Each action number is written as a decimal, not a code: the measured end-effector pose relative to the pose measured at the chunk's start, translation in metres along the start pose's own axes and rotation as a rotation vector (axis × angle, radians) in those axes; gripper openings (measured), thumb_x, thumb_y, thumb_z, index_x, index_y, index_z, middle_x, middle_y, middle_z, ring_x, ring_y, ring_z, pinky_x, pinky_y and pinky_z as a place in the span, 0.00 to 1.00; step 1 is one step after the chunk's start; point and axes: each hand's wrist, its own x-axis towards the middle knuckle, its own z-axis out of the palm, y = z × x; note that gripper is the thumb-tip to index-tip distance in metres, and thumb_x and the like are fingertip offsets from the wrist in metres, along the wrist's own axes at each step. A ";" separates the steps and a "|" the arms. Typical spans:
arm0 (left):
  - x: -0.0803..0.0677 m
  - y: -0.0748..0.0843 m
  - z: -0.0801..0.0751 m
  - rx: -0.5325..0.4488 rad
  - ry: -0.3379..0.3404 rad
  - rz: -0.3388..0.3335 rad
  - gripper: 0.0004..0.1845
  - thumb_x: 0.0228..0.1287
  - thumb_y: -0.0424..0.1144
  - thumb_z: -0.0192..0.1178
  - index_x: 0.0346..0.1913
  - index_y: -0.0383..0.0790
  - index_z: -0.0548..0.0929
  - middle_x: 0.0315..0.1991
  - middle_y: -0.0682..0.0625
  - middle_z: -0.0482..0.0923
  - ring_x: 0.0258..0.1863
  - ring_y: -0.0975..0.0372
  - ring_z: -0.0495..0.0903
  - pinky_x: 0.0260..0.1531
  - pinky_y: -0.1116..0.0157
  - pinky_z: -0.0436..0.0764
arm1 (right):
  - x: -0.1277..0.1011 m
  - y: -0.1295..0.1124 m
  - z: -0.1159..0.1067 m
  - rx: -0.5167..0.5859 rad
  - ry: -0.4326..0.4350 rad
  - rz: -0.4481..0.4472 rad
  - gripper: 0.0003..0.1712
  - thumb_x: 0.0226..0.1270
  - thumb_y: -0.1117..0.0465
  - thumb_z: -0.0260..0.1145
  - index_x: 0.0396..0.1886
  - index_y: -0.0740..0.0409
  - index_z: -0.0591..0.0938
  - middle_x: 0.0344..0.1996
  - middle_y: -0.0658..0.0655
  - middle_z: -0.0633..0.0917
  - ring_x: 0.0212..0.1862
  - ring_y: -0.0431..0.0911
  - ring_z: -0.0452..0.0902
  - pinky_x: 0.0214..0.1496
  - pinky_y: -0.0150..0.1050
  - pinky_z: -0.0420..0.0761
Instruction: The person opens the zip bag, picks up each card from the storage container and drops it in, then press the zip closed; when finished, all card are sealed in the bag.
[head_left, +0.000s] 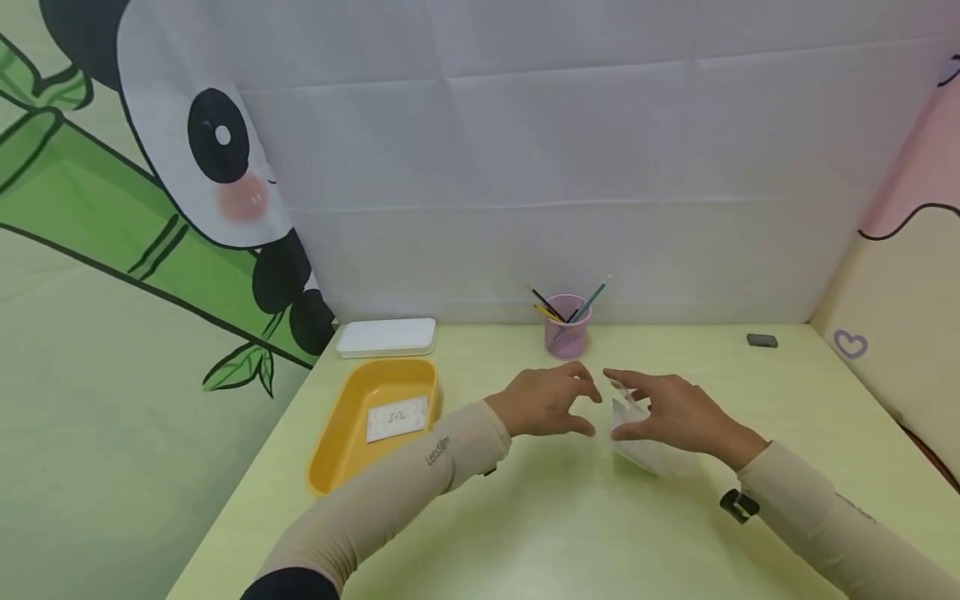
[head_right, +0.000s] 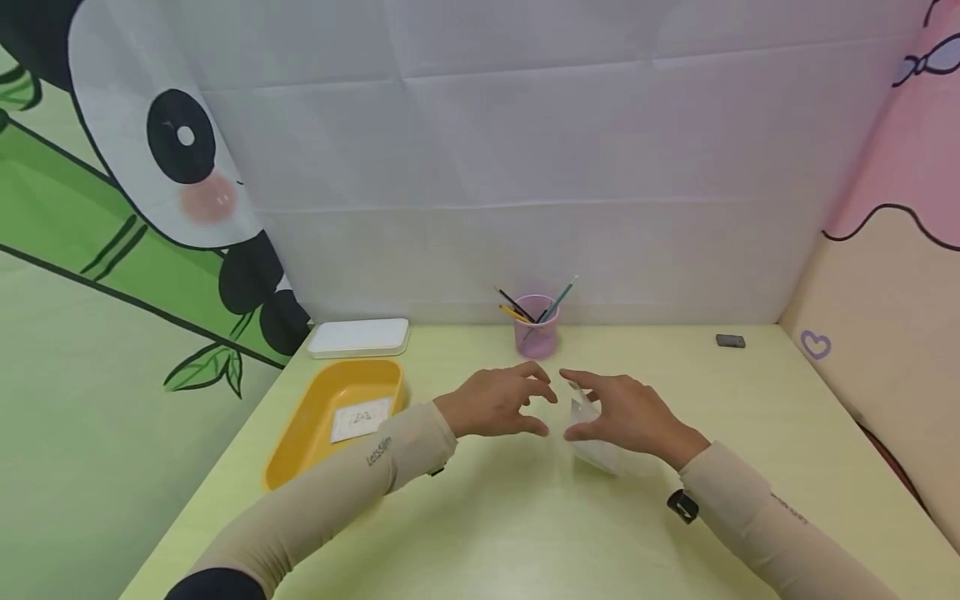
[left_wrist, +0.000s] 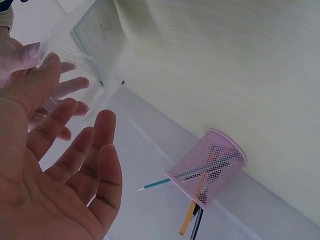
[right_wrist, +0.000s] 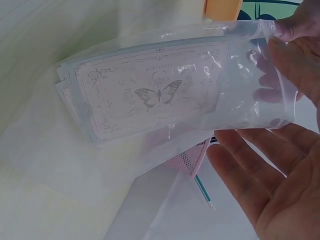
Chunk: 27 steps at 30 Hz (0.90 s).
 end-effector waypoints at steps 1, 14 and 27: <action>-0.001 -0.003 0.000 -0.004 0.002 -0.005 0.25 0.61 0.60 0.68 0.60 0.58 0.83 0.61 0.60 0.72 0.40 0.69 0.79 0.32 0.66 0.78 | 0.000 0.000 0.000 0.000 0.001 -0.003 0.50 0.53 0.39 0.77 0.75 0.44 0.70 0.57 0.59 0.83 0.37 0.40 0.80 0.30 0.41 0.75; -0.073 -0.098 -0.010 -0.091 0.023 -0.252 0.18 0.69 0.49 0.64 0.58 0.49 0.84 0.55 0.53 0.80 0.48 0.60 0.82 0.45 0.58 0.80 | -0.001 0.011 -0.004 0.025 0.017 -0.004 0.51 0.53 0.35 0.76 0.76 0.41 0.68 0.62 0.56 0.80 0.52 0.55 0.81 0.39 0.46 0.79; -0.139 -0.176 0.005 -0.062 -0.177 -0.424 0.18 0.59 0.42 0.73 0.50 0.38 0.86 0.44 0.49 0.83 0.41 0.57 0.79 0.47 0.54 0.80 | -0.006 0.017 -0.013 0.019 0.036 0.000 0.52 0.54 0.35 0.75 0.77 0.43 0.66 0.63 0.58 0.79 0.53 0.57 0.81 0.41 0.50 0.81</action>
